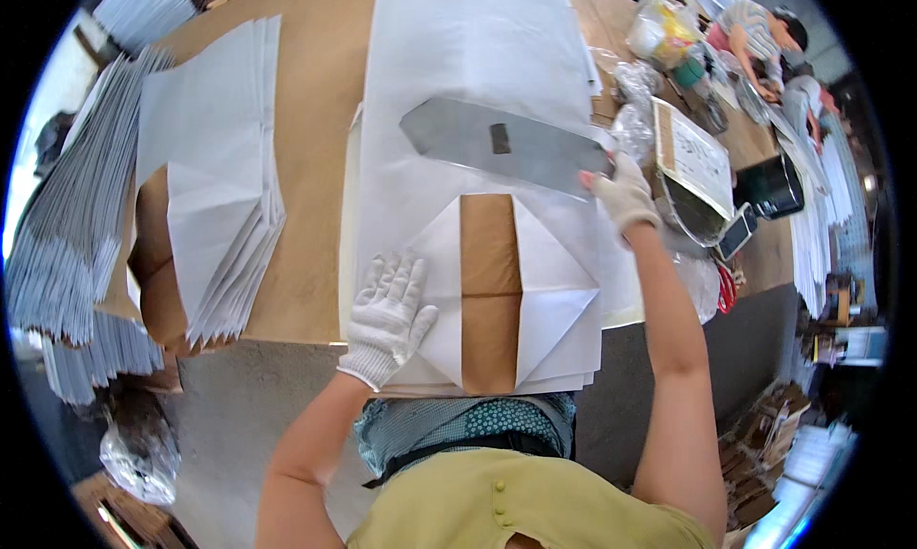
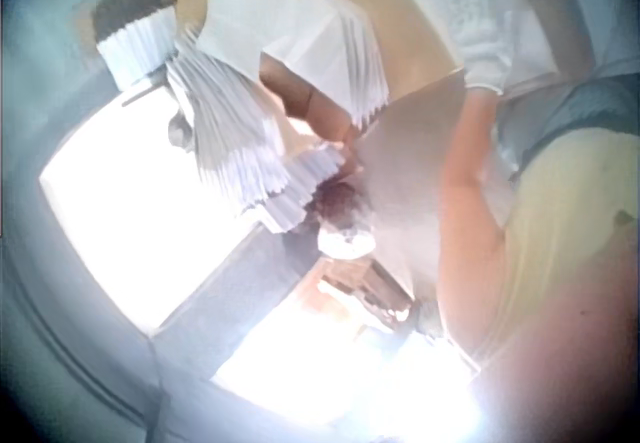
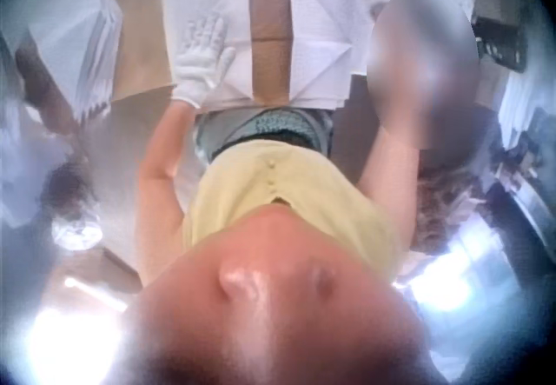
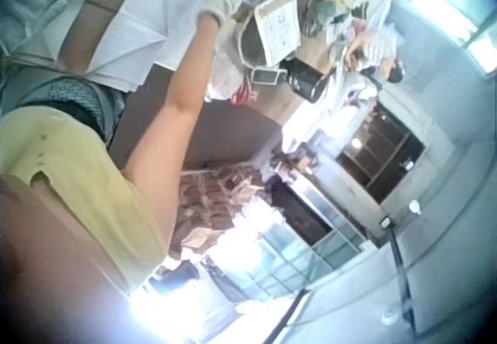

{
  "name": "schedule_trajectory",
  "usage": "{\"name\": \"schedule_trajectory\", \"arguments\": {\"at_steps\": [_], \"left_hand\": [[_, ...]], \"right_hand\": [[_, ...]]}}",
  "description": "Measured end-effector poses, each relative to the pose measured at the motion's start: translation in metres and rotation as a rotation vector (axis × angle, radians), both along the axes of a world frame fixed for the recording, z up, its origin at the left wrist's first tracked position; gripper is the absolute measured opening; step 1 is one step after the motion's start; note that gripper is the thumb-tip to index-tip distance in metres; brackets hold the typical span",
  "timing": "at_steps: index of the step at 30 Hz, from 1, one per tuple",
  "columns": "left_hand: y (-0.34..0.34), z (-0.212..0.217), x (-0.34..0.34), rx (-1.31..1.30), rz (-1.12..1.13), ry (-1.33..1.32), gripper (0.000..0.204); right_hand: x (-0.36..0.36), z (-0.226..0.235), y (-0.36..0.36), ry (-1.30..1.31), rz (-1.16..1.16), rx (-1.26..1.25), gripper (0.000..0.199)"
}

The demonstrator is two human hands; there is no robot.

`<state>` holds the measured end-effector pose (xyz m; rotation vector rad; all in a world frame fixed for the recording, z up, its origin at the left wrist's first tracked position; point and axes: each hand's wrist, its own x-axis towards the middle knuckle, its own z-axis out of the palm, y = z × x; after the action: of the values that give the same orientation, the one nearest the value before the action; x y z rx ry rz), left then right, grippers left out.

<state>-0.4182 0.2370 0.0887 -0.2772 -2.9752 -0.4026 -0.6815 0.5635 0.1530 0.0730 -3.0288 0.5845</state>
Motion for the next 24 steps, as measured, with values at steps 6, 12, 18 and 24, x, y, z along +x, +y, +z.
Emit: {"name": "schedule_trajectory", "arguments": {"at_steps": [6, 12, 18, 24], "left_hand": [[-0.010, 0.002, 0.037, 0.027, 0.083, -0.018, 0.071], [-0.017, 0.011, 0.036, 0.457, 0.205, 0.017, 0.065], [-0.061, 0.030, -0.002, 0.298, -0.129, -0.151, 0.044], [-0.085, 0.019, -0.016, 0.387, -0.324, -0.114, 0.036]], "right_hand": [[0.084, 0.021, 0.070, -0.084, -0.150, -0.987, 0.033], [0.141, -0.005, 0.108, -0.351, -0.171, -0.644, 0.035], [0.142, -0.012, 0.042, -0.438, 0.026, -0.495, 0.028], [0.136, -0.020, 0.027, -0.441, -0.038, -0.320, 0.026]]}}
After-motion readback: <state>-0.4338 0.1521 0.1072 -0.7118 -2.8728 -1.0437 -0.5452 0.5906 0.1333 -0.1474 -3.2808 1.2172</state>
